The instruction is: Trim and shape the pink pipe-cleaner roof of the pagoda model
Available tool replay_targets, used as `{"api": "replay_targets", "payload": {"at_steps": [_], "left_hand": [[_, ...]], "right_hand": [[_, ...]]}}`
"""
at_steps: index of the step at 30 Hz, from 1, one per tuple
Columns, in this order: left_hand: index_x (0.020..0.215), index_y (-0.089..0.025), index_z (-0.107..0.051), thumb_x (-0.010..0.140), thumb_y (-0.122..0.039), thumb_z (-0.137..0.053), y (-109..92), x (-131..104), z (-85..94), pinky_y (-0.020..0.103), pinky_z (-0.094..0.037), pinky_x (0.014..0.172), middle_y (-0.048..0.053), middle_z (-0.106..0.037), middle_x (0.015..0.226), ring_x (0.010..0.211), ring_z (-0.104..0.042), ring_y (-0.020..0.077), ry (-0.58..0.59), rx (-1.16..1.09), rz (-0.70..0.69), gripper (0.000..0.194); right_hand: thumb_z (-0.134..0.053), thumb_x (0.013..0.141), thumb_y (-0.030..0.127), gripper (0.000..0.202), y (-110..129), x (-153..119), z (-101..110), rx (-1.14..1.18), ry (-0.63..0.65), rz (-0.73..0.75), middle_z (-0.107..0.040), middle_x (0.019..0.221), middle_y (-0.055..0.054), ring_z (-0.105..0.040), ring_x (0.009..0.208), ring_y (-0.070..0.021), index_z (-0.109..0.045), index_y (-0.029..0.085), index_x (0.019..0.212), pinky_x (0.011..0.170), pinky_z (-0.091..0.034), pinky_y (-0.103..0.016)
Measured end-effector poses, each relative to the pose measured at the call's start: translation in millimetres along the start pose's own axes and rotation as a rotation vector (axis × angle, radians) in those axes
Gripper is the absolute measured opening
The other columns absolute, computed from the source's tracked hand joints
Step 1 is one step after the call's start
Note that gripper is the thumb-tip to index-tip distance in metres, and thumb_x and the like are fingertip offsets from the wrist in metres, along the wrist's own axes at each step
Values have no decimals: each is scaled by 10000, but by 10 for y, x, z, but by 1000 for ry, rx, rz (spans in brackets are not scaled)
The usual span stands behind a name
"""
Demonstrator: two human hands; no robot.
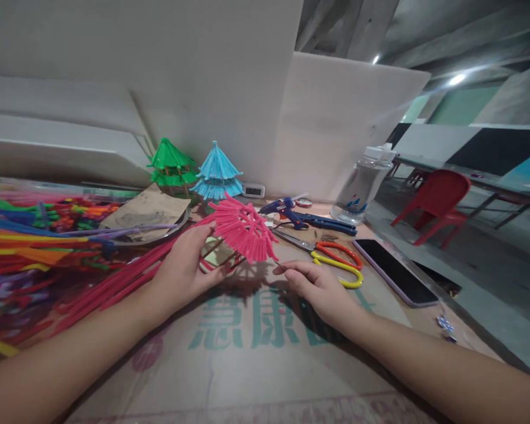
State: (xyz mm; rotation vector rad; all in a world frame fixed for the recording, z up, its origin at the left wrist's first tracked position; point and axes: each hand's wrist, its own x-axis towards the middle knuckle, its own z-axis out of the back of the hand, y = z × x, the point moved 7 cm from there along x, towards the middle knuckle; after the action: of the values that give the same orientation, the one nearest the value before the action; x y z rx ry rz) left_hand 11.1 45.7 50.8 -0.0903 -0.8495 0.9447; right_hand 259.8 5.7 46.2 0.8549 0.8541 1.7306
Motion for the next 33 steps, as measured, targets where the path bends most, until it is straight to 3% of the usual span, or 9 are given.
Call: {"api": "replay_targets", "payload": {"at_steps": [7,19,33], "left_hand": [[1347,-211,-591,861,-519,-745,-21,-15,23,608,-508,1114,173,-670,1365,1304,-628,406,-49,31,-63,595],[1355,-167,-588,881,-494,-734,-76,-10,42,616,-534,1068,206,-682,1338,1271,-647,414,-66,61,-115,595],[1349,-198,-582,882,-544,-724,-53,-4,37,585,-533,1077,177,-688,1336,1273,-648,393,-66,77,-104,599]], "right_hand": [[-591,944,442,343,-16,-4,13,13,-15,-5,-827,1052,-109,-761,1003,-286,-798,176,1011,923,-587,-391],[-568,931,421,322,-70,29,1,49,-16,-41,-727,813,-49,-675,785,-206,-770,169,937,736,-528,-315],[-577,947,423,324,-24,9,9,28,-4,-36,-784,912,-74,-711,827,-223,-771,166,984,772,-555,-330]]}}
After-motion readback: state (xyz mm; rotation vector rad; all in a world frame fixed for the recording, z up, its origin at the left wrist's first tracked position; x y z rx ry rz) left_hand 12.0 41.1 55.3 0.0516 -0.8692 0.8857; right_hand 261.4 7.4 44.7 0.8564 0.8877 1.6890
